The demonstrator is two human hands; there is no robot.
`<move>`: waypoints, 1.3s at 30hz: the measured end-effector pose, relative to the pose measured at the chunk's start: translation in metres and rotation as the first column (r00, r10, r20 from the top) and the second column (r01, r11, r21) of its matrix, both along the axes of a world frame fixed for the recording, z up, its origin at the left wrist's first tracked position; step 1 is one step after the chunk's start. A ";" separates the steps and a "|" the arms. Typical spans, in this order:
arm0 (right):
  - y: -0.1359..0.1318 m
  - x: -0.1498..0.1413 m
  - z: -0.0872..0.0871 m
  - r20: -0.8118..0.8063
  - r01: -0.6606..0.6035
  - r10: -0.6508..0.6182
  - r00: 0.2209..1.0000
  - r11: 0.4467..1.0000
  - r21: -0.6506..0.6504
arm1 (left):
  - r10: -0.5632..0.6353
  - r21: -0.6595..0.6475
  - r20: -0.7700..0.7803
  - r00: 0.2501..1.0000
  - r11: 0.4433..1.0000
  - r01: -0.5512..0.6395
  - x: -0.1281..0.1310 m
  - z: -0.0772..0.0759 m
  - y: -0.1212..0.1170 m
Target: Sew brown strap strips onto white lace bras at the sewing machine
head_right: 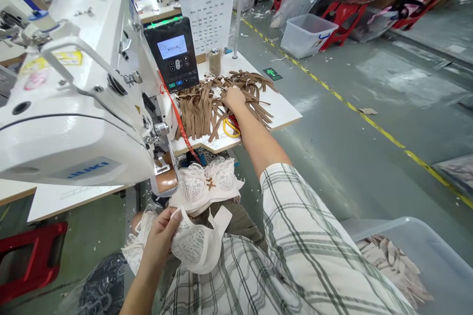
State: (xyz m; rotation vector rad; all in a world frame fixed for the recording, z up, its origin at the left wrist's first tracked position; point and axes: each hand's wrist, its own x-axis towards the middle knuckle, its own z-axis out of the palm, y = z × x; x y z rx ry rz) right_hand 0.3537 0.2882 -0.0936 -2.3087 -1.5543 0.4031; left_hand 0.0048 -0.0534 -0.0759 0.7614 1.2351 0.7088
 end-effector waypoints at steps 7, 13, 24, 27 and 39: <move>-0.008 0.007 0.023 -0.097 -0.024 0.025 0.995 1.000 0.016 | -0.033 0.027 -0.019 0.999 0.999 0.034 -0.002 0.005 -0.002; -0.101 -0.036 0.067 -0.357 0.007 0.228 0.906 0.835 0.550 | -0.022 0.259 -0.238 0.971 0.962 0.085 -0.013 0.032 -0.001; -0.314 -0.147 0.043 -0.900 -0.579 0.412 0.140 0.772 0.263 | -0.242 0.342 -0.399 0.884 0.856 0.388 0.007 0.059 -0.003; -0.299 -0.135 0.035 -0.960 -0.396 0.262 0.100 0.895 0.203 | -0.458 0.211 -0.308 0.834 0.822 0.529 0.000 0.046 -0.002; -0.287 -0.125 0.009 -0.845 -0.147 -0.257 -0.469 0.966 -0.212 | -0.501 0.148 -0.192 0.844 0.835 0.530 -0.011 0.040 0.006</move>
